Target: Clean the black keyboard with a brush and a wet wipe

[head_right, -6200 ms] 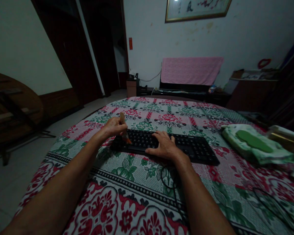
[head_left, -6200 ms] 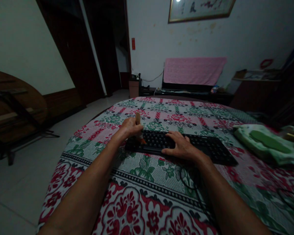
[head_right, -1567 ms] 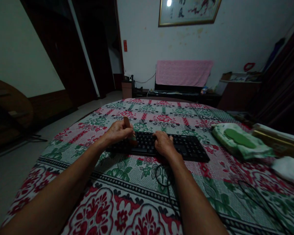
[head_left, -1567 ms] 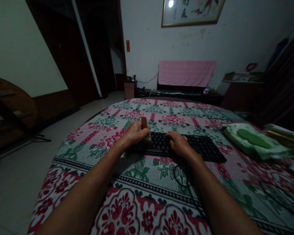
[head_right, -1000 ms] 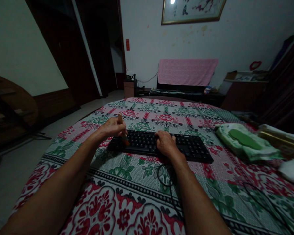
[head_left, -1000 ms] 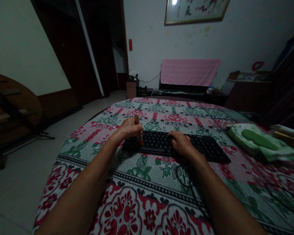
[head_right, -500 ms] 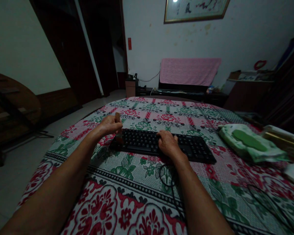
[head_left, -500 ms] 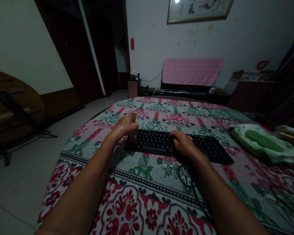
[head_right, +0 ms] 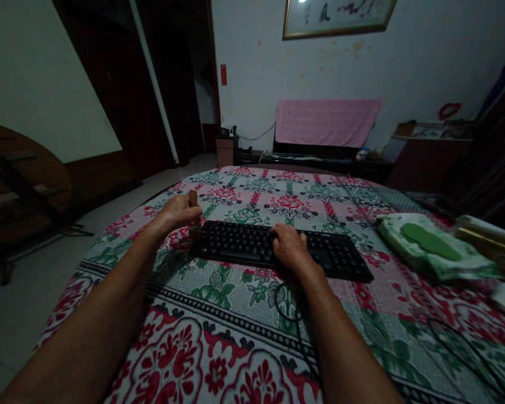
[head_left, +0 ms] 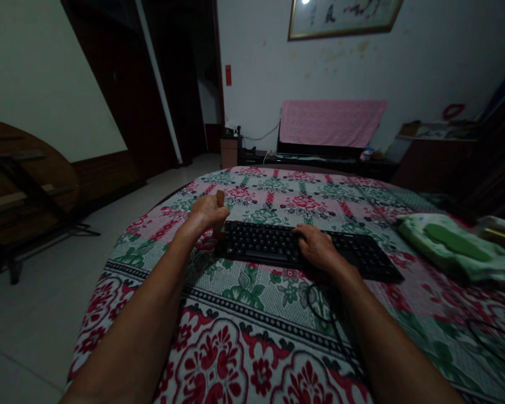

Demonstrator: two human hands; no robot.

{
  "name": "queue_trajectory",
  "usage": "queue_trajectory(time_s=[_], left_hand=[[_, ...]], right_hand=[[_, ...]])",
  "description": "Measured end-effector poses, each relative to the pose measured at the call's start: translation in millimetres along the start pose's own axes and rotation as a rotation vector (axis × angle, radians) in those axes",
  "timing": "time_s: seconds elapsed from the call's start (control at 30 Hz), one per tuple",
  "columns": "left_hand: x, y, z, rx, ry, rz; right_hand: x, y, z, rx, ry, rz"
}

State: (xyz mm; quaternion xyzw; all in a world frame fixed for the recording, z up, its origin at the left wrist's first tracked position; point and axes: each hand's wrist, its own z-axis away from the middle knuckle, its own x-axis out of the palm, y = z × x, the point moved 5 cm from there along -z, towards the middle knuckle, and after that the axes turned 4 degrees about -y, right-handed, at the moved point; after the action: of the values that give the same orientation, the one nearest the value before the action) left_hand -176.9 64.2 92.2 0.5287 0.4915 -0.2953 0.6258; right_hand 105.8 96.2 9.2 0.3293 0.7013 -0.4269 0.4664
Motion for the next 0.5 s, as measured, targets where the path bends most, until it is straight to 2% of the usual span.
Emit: queue_trajectory(time_s=[0.13, 0.33, 0.5], left_hand=[[-0.5, -1.3, -0.2, 0.004, 0.004, -0.001], [-8.9, -5.0, -0.5, -0.029, 0.153, 0.004], [3.9, 3.2, -4.1, 0.039, 0.051, 0.294]], right_hand=[[-1.1, -0.9, -0.2, 0.003, -0.003, 0.006], [-1.6, -1.5, -0.5, 0.01, -0.024, 0.002], [-1.7, -2.3, 0.3, 0.014, -0.022, 0.006]])
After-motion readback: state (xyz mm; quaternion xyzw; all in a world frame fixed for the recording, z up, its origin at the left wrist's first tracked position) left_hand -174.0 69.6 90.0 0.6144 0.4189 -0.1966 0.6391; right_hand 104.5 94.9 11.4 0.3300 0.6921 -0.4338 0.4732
